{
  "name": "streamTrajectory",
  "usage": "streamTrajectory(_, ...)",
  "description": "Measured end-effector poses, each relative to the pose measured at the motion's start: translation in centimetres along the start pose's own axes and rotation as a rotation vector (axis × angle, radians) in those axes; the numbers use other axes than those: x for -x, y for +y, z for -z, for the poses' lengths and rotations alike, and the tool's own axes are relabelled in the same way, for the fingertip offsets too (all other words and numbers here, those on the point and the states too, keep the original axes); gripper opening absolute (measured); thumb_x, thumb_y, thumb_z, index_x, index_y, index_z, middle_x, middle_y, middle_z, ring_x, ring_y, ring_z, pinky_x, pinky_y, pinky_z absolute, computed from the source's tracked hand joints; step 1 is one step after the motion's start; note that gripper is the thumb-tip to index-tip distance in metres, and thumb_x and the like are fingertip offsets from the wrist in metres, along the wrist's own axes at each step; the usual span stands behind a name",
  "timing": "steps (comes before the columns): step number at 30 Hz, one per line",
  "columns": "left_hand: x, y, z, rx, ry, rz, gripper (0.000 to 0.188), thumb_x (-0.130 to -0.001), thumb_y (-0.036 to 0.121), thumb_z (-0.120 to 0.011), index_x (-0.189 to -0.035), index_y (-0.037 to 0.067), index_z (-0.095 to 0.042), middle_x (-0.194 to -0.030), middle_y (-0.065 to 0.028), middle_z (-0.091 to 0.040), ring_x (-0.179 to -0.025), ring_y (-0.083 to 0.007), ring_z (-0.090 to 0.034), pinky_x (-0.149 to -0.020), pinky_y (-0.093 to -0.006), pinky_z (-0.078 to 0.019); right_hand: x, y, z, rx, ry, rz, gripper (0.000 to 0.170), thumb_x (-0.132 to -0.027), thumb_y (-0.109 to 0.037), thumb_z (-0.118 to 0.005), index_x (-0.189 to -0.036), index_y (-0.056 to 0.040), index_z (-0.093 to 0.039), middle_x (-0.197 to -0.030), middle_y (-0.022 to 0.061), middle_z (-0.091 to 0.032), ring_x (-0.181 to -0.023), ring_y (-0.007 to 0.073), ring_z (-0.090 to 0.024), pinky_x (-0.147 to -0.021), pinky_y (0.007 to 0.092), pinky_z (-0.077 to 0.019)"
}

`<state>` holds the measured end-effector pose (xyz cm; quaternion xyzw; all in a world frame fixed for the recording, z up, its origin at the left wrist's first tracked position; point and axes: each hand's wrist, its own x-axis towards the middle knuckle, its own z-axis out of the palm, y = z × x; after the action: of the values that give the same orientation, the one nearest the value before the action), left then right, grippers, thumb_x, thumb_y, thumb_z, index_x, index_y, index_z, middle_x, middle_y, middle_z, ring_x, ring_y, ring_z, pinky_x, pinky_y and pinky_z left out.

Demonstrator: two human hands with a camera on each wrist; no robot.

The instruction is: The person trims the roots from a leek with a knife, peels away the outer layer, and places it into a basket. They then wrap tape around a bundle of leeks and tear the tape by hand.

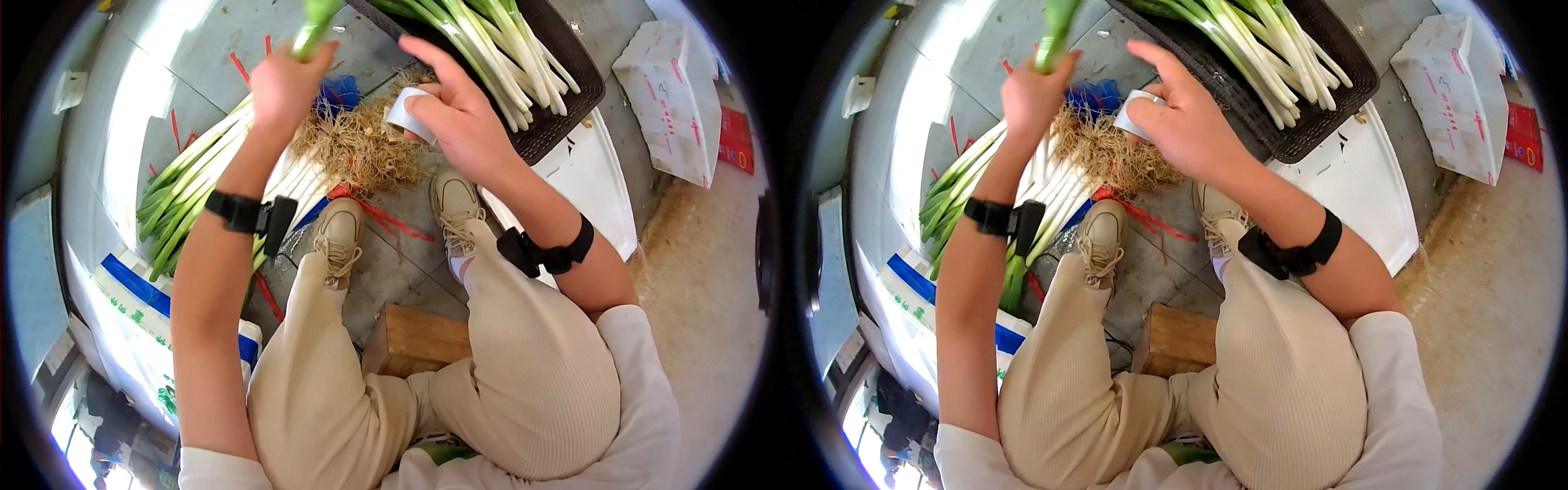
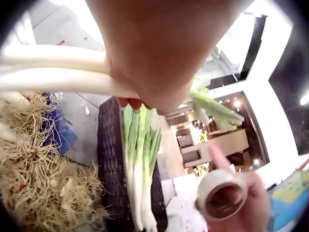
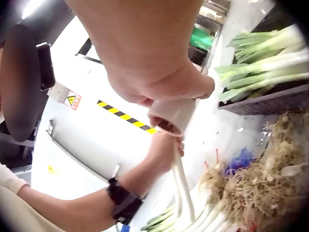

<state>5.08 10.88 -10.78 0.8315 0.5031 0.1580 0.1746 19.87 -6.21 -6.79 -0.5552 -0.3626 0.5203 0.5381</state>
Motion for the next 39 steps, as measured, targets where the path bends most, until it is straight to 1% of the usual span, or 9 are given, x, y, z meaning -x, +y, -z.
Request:
streamTrajectory(2,0.2,0.1,2.4,0.567,-0.018,0.449,0.038,-0.086,0.038,-0.074,-0.074,0.003,-0.063,-0.061,-0.0093,-0.063,-0.058,-0.0196,-0.064,-0.057,-0.0344,-0.0525,0.1,0.1,0.9,0.032,-0.058,-0.124,0.05,-0.094,-0.013,-0.051,-0.144,-0.0087,-0.045,-0.094,0.0071,-0.064,-0.075,0.0097,-0.059,-0.067,0.0253,-0.0507)
streamTrajectory(7,0.9,-0.1,3.5,1.256,0.269,0.41,0.024,-0.09,0.02,-0.059,-0.074,0.002,-0.054,-0.068,-0.0117,-0.056,-0.06,-0.0242,-0.058,-0.065,-0.0411,-0.0519,0.8,-0.9,-0.6,-0.001,-0.481,-0.563,0.037,-0.098,-0.03,-0.053,-0.126,-0.0098,-0.065,-0.093,0.0054,-0.065,-0.076,0.0089,-0.062,-0.063,0.0254,-0.0509)
streamTrajectory(14,1.6,0.8,3.4,1.875,0.091,0.264,0.016,-0.082,0.022,-0.051,-0.079,0.007,-0.045,-0.069,-0.0063,-0.044,-0.068,-0.0218,-0.041,-0.076,-0.0374,-0.039,0.0,4.3,-3.4,-0.702,-0.232,-0.644,0.076,-0.093,-0.069,-0.047,-0.144,-0.0123,-0.047,-0.087,-0.0002,-0.061,-0.077,0.0109,-0.061,-0.071,0.03,-0.0526)
streamTrajectory(23,3.8,-0.3,2.4,2.06,-0.14,0.396,0.022,-0.088,0.017,-0.051,-0.104,0.001,-0.049,-0.097,-0.0165,-0.06,-0.104,-0.0338,-0.055,-0.11,-0.0491,-0.035,-1.6,4.5,-1.2,-0.937,-0.128,-0.241,0.042,-0.1,-0.033,-0.054,-0.137,-0.013,-0.052,-0.08,-0.0026,-0.057,-0.062,0.0051,-0.049,-0.057,0.0222,-0.0424)
streamTrajectory(26,5.1,-0.5,3.6,1.798,-0.125,0.687,0.036,-0.094,0.025,-0.054,-0.114,-0.002,-0.042,-0.104,-0.0222,-0.06,-0.107,-0.0368,-0.058,-0.101,-0.048,-0.0446,-1.3,4.4,-1.0,-0.769,-0.003,-0.256,0.043,-0.099,-0.029,-0.053,-0.139,-0.0127,-0.051,-0.077,-0.0044,-0.054,-0.057,0.0029,-0.044,-0.052,0.0206,-0.0373)
streamTrajectory(28,6.3,-1.2,4.9,1.515,-0.565,0.791,0.044,-0.099,0.038,-0.055,-0.112,-0.003,-0.051,-0.103,-0.0224,-0.066,-0.094,-0.0292,-0.066,-0.084,-0.0397,-0.0551,-1.1,4.4,-0.8,-0.684,0.067,-0.286,0.042,-0.098,-0.026,-0.054,-0.137,-0.0111,-0.051,-0.089,-0.0028,-0.06,-0.063,0.0029,-0.048,-0.053,0.019,-0.0384)
streamTrajectory(31,8.3,-3.0,6.6,1.06,-0.845,0.545,0.048,-0.098,0.045,-0.055,-0.099,-0.003,-0.062,-0.088,-0.0162,-0.07,-0.073,-0.0202,-0.069,-0.067,-0.0319,-0.0571,-0.7,6.1,0.3,-0.653,-0.002,-0.29,0.039,-0.097,-0.025,-0.056,-0.133,-0.0107,-0.058,-0.102,-0.0011,-0.065,-0.08,0.0044,-0.057,-0.065,0.0205,-0.0458)
streamTrajectory(33,10.4,-2.0,7.1,0.831,-0.803,0.524,0.041,-0.093,0.04,-0.068,-0.087,0.0,-0.066,-0.074,-0.0079,-0.07,-0.06,-0.0138,-0.066,-0.06,-0.0272,-0.0545,-0.6,6.9,0.3,-0.637,-0.025,-0.296,0.041,-0.096,-0.026,-0.057,-0.134,-0.0111,-0.057,-0.104,-0.0007,-0.065,-0.082,0.0047,-0.058,-0.066,0.0206,-0.0463)
streamTrajectory(39,9.6,-2.6,5.8,0.055,0.11,-0.492,0.048,-0.068,0.029,-0.088,-0.106,0.008,-0.068,-0.09,-0.0061,-0.069,-0.089,-0.0273,-0.066,-0.082,-0.0375,-0.0523,-0.7,6.7,-0.2,-0.576,0.026,-0.37,0.045,-0.097,-0.029,-0.056,-0.138,-0.012,-0.052,-0.102,-0.0023,-0.063,-0.07,0.0025,-0.052,-0.057,0.0189,-0.0406)
